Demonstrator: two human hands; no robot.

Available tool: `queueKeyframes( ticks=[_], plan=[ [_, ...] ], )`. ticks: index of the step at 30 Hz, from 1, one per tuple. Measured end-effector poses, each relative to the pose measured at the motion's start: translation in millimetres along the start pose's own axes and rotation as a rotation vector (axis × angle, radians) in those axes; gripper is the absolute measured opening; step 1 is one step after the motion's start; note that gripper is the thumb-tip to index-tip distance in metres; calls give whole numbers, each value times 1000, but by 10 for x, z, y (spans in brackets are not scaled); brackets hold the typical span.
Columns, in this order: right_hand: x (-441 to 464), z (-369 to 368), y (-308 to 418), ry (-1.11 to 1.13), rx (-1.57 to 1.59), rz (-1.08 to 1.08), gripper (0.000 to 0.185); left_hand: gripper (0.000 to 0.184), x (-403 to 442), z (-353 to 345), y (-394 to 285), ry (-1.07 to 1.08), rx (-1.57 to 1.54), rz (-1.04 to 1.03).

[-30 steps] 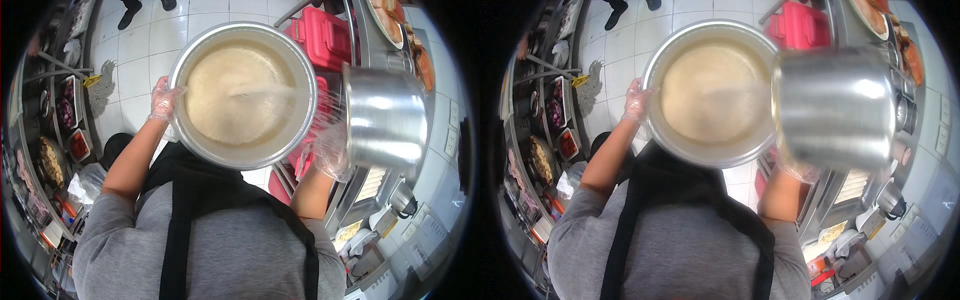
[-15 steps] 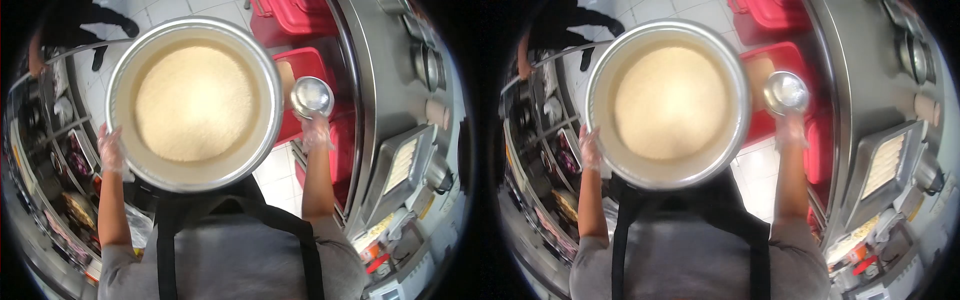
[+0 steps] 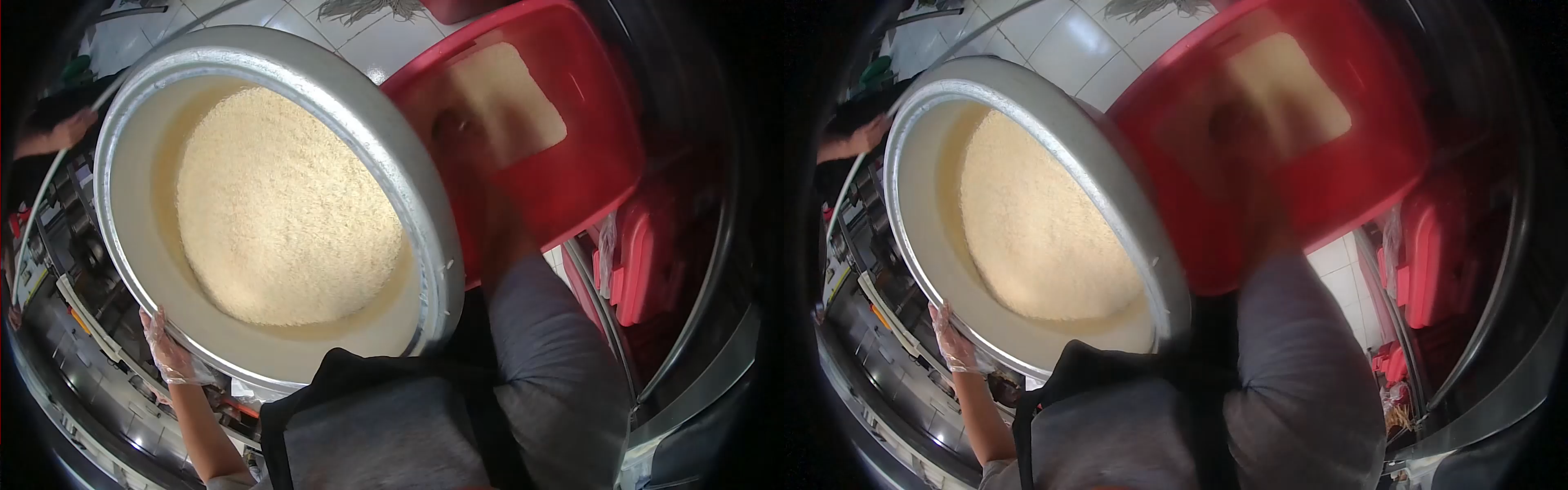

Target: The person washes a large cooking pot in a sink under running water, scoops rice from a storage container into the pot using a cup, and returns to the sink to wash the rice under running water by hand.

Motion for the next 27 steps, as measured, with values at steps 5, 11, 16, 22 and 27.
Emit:
queueKeyframes(
  ticks=[5, 11, 16, 22, 27],
  plan=[
    [-271, -181, -37, 160, 62, 33, 75, 47, -52, -46, 31, 39, -41, -10],
    [-455, 506, -333, 428, 391, 80, 75, 40, -52, -86, -8, 40, -113, 28],
    [-740, 1243, -629, 632, 672, 2, 75, 41, -51, 75, 241, 13, -172, 19],
    [-1725, 2717, -675, 472, 988, -340, 77, 43, -128, 107, 299, -29, -189, -6],
    [-1754, 2605, -1010, 408, 1618, -418, 59, 47, -195, 140, 424, -40, -288, 46]
  ],
)
Point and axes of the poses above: each hand's wrist, its own x-axis towards the middle knuckle, its own z-axis out of the back of the hand, y = z × x, the point moved 3 cm from there along x, towards the middle knuckle, and after that the axes turned 13 degrees about -z, right-handed, at the moved point
